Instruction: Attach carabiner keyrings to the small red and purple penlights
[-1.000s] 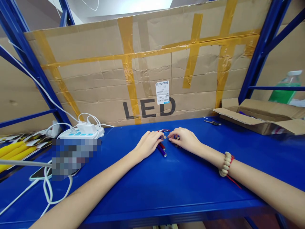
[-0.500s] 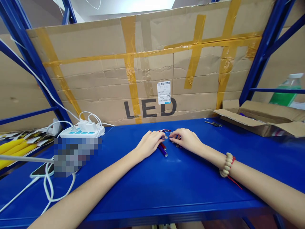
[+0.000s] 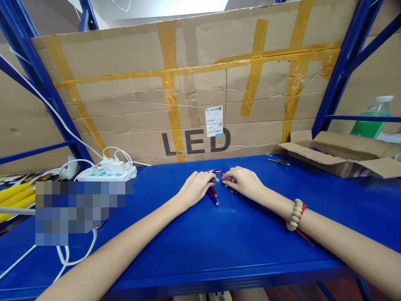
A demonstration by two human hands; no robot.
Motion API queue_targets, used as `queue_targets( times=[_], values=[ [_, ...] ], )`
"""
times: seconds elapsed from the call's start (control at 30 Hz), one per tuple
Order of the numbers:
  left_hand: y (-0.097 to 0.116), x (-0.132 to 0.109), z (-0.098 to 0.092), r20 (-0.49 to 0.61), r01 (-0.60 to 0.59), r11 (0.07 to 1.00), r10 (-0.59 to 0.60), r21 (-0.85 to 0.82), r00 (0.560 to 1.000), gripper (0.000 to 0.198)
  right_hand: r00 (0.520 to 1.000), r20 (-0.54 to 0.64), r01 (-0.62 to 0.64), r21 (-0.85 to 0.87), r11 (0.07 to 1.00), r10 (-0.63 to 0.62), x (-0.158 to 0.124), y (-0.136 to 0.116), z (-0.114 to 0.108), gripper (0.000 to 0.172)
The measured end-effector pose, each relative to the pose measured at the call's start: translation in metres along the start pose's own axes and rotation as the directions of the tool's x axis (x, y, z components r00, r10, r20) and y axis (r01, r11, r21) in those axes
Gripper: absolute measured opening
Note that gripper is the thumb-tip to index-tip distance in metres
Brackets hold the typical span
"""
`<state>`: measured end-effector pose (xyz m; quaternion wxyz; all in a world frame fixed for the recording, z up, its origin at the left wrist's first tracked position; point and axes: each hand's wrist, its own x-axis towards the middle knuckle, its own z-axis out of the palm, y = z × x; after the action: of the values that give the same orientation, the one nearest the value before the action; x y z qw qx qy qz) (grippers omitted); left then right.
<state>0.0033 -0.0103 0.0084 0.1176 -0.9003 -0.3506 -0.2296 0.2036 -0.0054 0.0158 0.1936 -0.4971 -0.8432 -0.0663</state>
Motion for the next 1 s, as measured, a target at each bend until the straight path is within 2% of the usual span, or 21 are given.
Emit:
queue_targets(
  times=[0.17,0.47,1.0],
  values=[
    [0.0007,0.0003,-0.0009,0.002,0.006,1.000,-0.006,0.007,1.000,0.015,1.000,-0.006,0.014,0.000,1.000,-0.014,0.0004,0.0000,0.0009,0.013],
    [-0.0005,0.0005,0.0008,0.010,0.009,1.000,-0.009,-0.003,1.000,0.015,1.000,-0.004,-0.022,0.196,0.980,0.023,0.0000,0.0009,0.0050,0.012],
    [-0.0005,0.0000,0.0005,0.027,-0.003,1.000,0.003,-0.008,1.000,0.015,0.999,-0.007,-0.036,0.242,0.970,0.038,-0.0001,-0.0004,0.0056,0.013]
  ],
)
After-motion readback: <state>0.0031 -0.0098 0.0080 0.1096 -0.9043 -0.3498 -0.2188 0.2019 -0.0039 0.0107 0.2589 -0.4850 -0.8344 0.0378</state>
